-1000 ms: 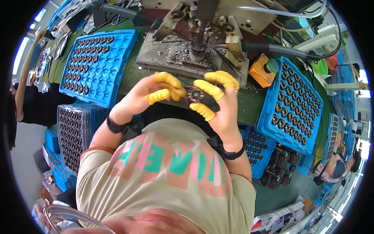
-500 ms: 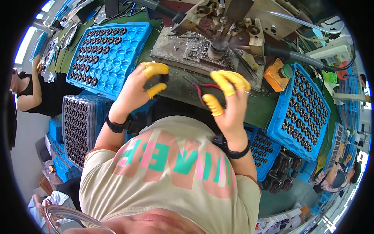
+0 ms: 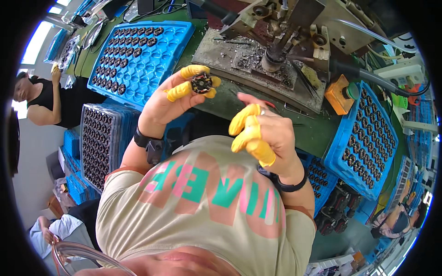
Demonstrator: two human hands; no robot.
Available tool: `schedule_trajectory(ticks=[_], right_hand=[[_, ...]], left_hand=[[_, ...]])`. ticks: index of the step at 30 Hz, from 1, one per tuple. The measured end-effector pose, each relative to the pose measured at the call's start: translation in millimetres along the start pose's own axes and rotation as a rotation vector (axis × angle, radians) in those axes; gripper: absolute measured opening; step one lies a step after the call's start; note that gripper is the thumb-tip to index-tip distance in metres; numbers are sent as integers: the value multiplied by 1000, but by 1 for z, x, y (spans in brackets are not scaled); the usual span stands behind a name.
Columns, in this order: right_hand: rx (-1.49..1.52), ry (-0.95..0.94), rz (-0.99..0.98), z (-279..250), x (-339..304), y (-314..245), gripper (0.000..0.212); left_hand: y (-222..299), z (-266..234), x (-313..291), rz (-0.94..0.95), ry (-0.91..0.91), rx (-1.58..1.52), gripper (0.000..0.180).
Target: Assembling small electronic components using an automated machine and hand tools.
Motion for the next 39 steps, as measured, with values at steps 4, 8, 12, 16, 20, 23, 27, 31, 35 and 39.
schedule_trajectory(ticks=[4,8,12,16,20,23,27,31,35,39], right_hand=[[42,-148,-78,18,17,-16,27],[-24,-127,-71,28,23,-15,51],[-40,-187,-108,31,25,-13,28],[-18,-170,-70,34,27,-7,31],[69,-134,22,34,28,10,34],[280,16,141,28,28,26,30],[-370,315,130,15,29,20,8],[-585,338,262,18,20,22,25],[-718,260,30,27,29,15,34],[-609,157,-30,38,38,13,47]], left_hand=[[-5,12,1,2,13,17,45],[-5,15,2,48,3,100,47],[-5,9,3,86,29,159,47],[-1,6,1,118,90,327,46],[3,3,0,158,100,431,45],[6,-4,-1,186,132,497,44],[19,-19,-9,220,272,409,39],[23,-26,-15,178,162,64,40],[20,-28,-17,136,144,99,45],[12,-5,-17,43,117,238,43]])
Point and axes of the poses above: each hand's wrist, its own x-axis towards the middle knuckle, its own z-axis out of the palm, y = z × x, the point moved 6 cm from there along x, towards the middle knuckle, and after that the axes turned 10 degrees about -x, right-handed, at the moved point
